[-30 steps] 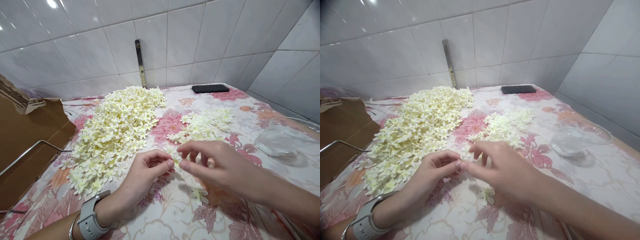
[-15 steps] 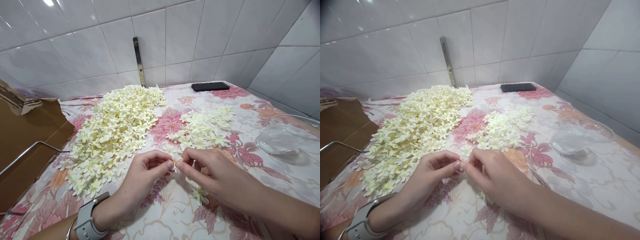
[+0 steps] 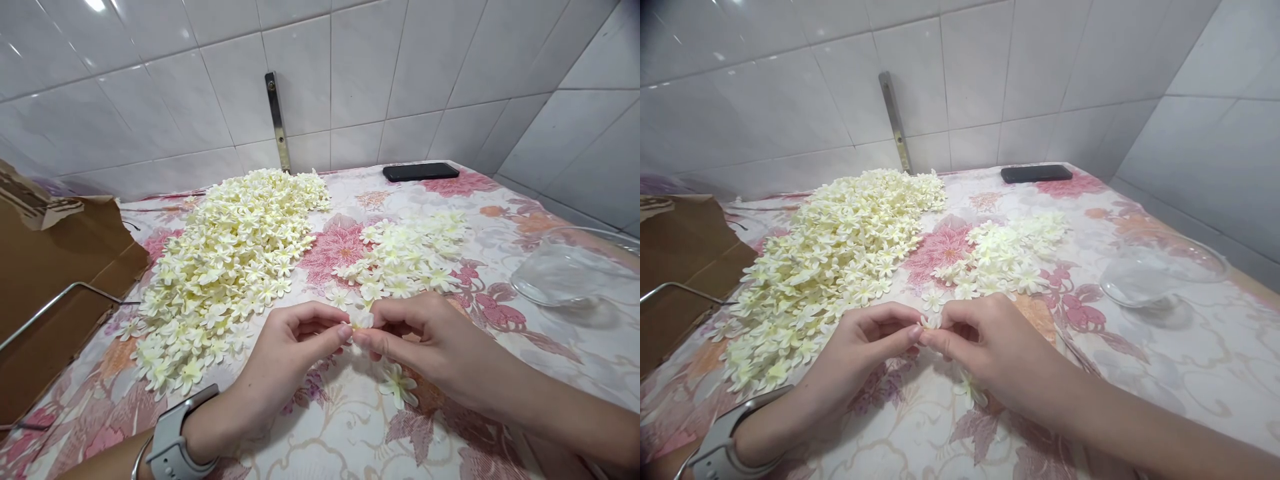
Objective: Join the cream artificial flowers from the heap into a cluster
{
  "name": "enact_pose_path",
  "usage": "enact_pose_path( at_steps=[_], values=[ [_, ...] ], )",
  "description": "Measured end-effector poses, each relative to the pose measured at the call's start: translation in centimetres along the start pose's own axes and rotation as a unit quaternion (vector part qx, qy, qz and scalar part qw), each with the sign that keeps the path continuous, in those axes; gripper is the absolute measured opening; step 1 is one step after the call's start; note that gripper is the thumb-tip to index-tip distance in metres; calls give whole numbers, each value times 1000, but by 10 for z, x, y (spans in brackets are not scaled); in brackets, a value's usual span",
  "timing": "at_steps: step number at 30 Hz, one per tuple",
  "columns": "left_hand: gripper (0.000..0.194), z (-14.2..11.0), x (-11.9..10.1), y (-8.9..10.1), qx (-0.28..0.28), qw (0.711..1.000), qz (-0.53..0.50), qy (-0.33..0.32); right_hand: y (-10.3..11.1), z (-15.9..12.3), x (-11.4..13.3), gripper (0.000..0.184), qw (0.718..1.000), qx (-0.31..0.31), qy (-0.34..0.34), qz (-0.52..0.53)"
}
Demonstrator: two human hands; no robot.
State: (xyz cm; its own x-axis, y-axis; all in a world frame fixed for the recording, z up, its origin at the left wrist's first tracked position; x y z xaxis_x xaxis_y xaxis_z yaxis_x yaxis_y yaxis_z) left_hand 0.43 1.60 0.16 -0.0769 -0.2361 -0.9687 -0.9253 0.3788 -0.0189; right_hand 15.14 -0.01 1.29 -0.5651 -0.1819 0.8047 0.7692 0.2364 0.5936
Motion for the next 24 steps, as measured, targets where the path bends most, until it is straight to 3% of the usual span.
enact_pose_path(
  at_steps=[11, 16, 21, 24],
  values=[
    [6, -2, -1, -4, 31, 999, -31, 10, -1, -1, -5, 39, 992, 33, -39, 115],
    [11, 6, -1, 5, -42, 997, -64, -3, 9, 4, -3, 35, 995, -3, -24, 94],
    [14, 11, 4, 11, -66, 994, -90, 24, 32, 9, -8, 35, 993, -113, -15, -38],
    [15, 11, 4, 10, -61, 995, -81, 24, 40, 12, -11, 18, 974, -150, 3, -169]
  ],
)
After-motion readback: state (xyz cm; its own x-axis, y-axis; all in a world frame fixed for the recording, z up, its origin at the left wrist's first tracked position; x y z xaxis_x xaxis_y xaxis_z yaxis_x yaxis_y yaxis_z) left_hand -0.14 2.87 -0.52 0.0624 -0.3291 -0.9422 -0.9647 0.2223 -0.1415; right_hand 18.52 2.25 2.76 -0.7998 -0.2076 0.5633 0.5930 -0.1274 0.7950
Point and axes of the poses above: each hand's wrist, its own z-axis towards the middle knuckle, its own y-axis out of the back of the hand, x = y × z, the point moved 4 cm from there along z, towards the middle knuckle, and after that the axes turned 1 degree about -y, right-handed, at the moved point
